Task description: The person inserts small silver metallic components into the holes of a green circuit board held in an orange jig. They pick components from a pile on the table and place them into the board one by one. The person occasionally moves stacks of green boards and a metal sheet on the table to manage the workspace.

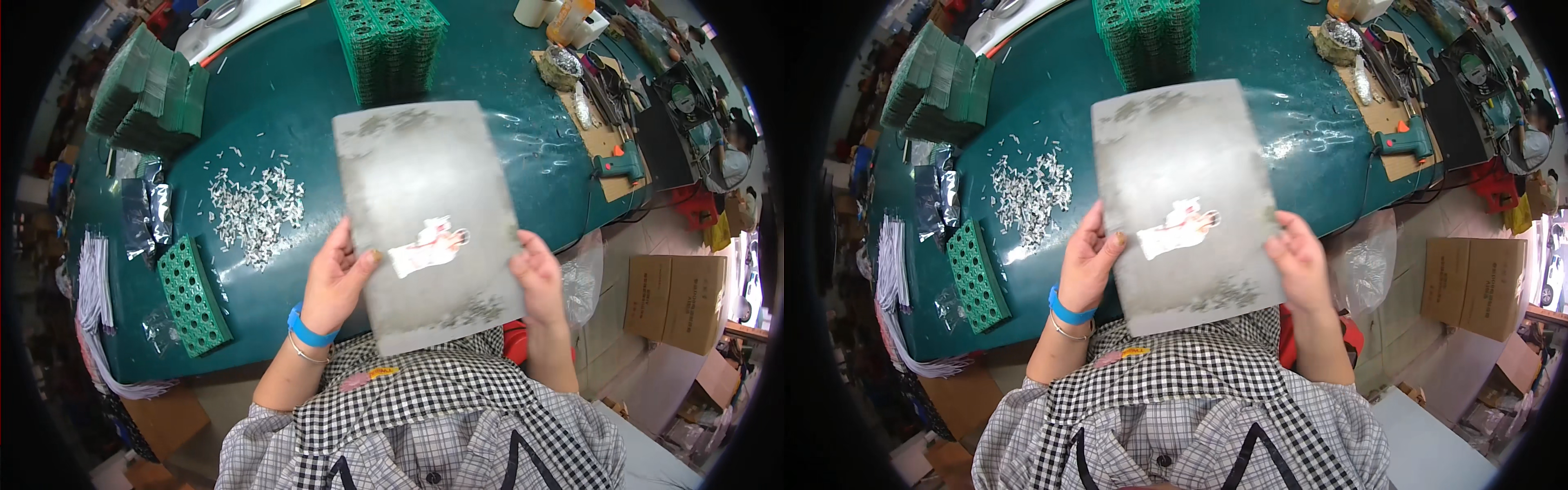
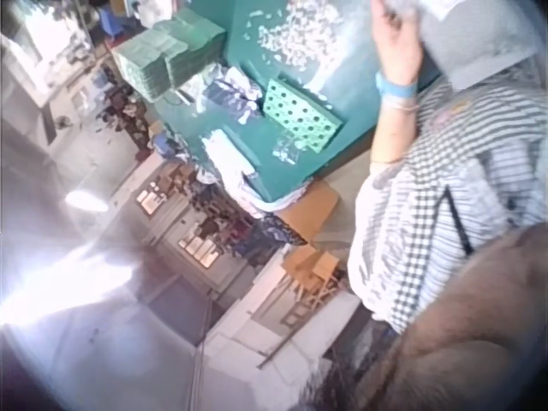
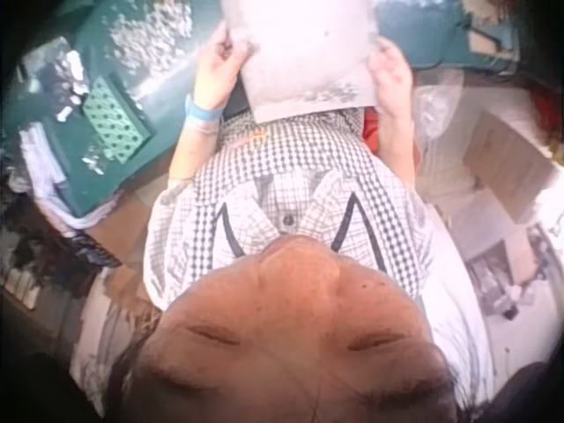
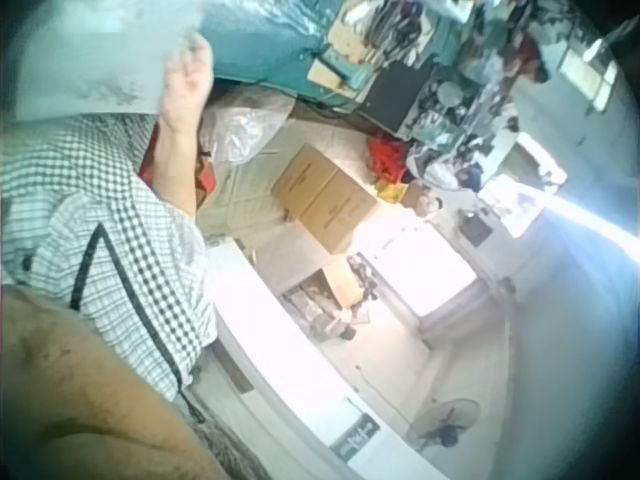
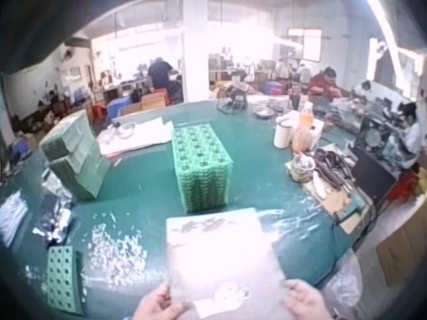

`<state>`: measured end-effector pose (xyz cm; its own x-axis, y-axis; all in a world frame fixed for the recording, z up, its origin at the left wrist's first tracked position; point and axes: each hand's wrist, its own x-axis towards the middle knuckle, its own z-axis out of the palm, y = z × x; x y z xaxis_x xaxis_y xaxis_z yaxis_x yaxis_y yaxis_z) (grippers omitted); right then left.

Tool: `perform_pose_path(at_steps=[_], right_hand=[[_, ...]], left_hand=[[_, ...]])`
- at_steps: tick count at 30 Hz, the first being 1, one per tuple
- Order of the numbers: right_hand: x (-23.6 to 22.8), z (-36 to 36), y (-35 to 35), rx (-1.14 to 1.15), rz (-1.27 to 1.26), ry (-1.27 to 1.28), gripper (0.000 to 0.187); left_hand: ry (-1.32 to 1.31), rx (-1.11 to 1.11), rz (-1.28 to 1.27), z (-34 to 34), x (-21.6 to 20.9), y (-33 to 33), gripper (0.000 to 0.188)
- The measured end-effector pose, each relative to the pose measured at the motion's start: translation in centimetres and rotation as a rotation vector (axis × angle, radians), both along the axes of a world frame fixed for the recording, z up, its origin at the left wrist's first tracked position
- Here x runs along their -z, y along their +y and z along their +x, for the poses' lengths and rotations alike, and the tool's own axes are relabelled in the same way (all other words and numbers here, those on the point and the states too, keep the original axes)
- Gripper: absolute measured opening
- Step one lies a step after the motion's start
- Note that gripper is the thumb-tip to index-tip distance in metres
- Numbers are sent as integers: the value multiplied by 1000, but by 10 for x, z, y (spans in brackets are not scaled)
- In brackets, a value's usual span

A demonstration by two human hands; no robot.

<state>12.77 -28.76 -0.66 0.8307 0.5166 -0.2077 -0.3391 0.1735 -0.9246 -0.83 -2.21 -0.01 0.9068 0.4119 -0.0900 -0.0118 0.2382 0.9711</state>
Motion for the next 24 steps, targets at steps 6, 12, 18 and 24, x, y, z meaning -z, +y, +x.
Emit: perform_pose_path(at_steps=[6, 12, 18, 24], right_hand=[[5, -11, 31, -116, -407, -255, 48], [-26, 14, 40, -127, -789, -745, 50], [-3, 26, 71, 9, -800, -808, 46], [-4, 25, 68, 18, -813, -905, 42]], left_hand=[[230, -9, 96, -7, 11, 25, 66], [324, -85, 478, -10, 11, 40, 68], [284, -23, 513, -5, 13, 41, 68], [334, -44, 354, -8, 0, 32, 67]])
